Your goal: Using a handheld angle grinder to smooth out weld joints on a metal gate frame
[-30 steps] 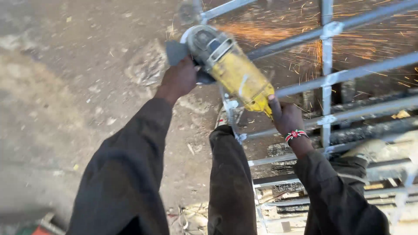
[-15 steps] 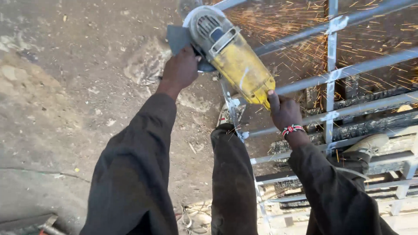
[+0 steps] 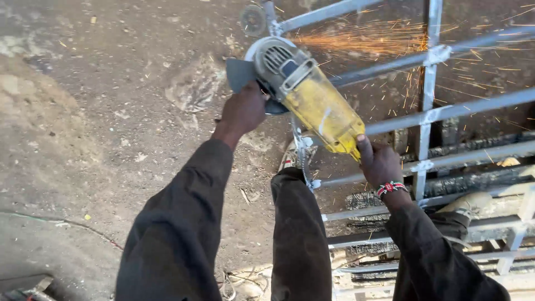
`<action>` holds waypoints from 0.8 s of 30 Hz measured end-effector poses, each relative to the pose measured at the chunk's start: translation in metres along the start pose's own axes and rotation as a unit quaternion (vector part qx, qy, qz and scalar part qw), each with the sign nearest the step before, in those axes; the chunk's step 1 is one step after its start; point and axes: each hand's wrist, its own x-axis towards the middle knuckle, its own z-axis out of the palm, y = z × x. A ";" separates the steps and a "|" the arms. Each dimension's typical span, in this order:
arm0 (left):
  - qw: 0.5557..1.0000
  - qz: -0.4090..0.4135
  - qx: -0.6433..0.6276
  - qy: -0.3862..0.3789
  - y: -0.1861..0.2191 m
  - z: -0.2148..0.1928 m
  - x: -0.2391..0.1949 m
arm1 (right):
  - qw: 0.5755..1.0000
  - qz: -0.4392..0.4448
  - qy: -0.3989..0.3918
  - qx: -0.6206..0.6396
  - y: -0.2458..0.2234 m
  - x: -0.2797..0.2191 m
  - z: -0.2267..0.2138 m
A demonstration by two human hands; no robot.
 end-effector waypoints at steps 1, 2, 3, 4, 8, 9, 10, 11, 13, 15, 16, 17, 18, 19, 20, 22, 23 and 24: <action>1.000 -0.002 -0.003 0.003 0.001 -0.004 0.002 | 1.000 -0.004 0.000 -0.003 -0.005 0.004 -0.001; 1.000 0.014 -0.014 0.010 0.001 -0.006 0.006 | 0.999 -0.034 0.024 0.005 -0.009 0.009 -0.001; 0.999 0.031 -0.025 0.015 0.002 -0.006 0.012 | 0.997 -0.061 0.047 0.013 -0.011 0.014 0.000; 0.999 0.030 -0.028 0.016 -0.002 -0.010 0.025 | 0.997 -0.063 0.047 0.010 -0.028 0.027 -0.010; 0.985 0.065 -0.119 0.106 0.004 -0.004 0.029 | 0.988 -0.135 0.049 -0.058 -0.041 0.037 -0.036; 0.984 0.066 -0.116 0.114 0.009 -0.018 0.028 | 0.985 -0.139 0.033 -0.096 -0.046 0.044 -0.042; 0.984 0.069 -0.115 0.120 0.014 -0.016 0.014 | 0.984 -0.143 0.038 -0.095 -0.046 0.027 -0.052; 0.989 0.057 -0.113 0.083 0.019 -0.016 0.003 | 0.990 -0.111 0.025 -0.086 -0.047 0.012 -0.062; 0.992 0.042 -0.110 0.049 0.024 -0.018 -0.009 | 0.994 -0.082 0.011 -0.076 -0.052 -0.001 -0.077; 0.993 -0.007 -0.113 0.028 0.026 -0.008 -0.012 | 0.993 -0.048 -0.009 -0.107 -0.048 -0.002 -0.086; 0.993 -0.008 -0.116 0.026 0.024 -0.007 -0.003 | 0.993 -0.046 -0.011 -0.109 -0.049 0.004 -0.085; 0.993 0.008 -0.102 0.058 0.019 -0.007 0.008 | 0.990 -0.082 0.011 -0.112 -0.053 0.014 -0.082; 0.992 0.024 -0.089 0.090 0.015 -0.006 0.019 | 0.986 -0.117 0.032 -0.114 -0.055 0.025 -0.078; 0.992 0.022 -0.090 0.082 0.008 -0.009 0.035 | 0.987 -0.111 0.027 -0.115 -0.038 0.055 -0.065; 0.990 0.021 -0.080 0.116 0.002 -0.012 0.050 | 0.936 -0.262 0.093 -0.217 -0.019 0.084 -0.053; 0.989 0.024 -0.080 0.123 0.004 0.014 0.059 | 0.856 -0.384 0.134 -0.320 0.022 0.090 -0.047; 0.988 0.011 -0.088 0.127 0.000 0.014 0.055 | 0.857 -0.377 0.134 -0.325 0.019 0.090 -0.045; 0.987 -0.001 -0.095 0.132 -0.002 0.010 0.050 | 0.858 -0.370 0.134 -0.331 0.013 0.087 -0.047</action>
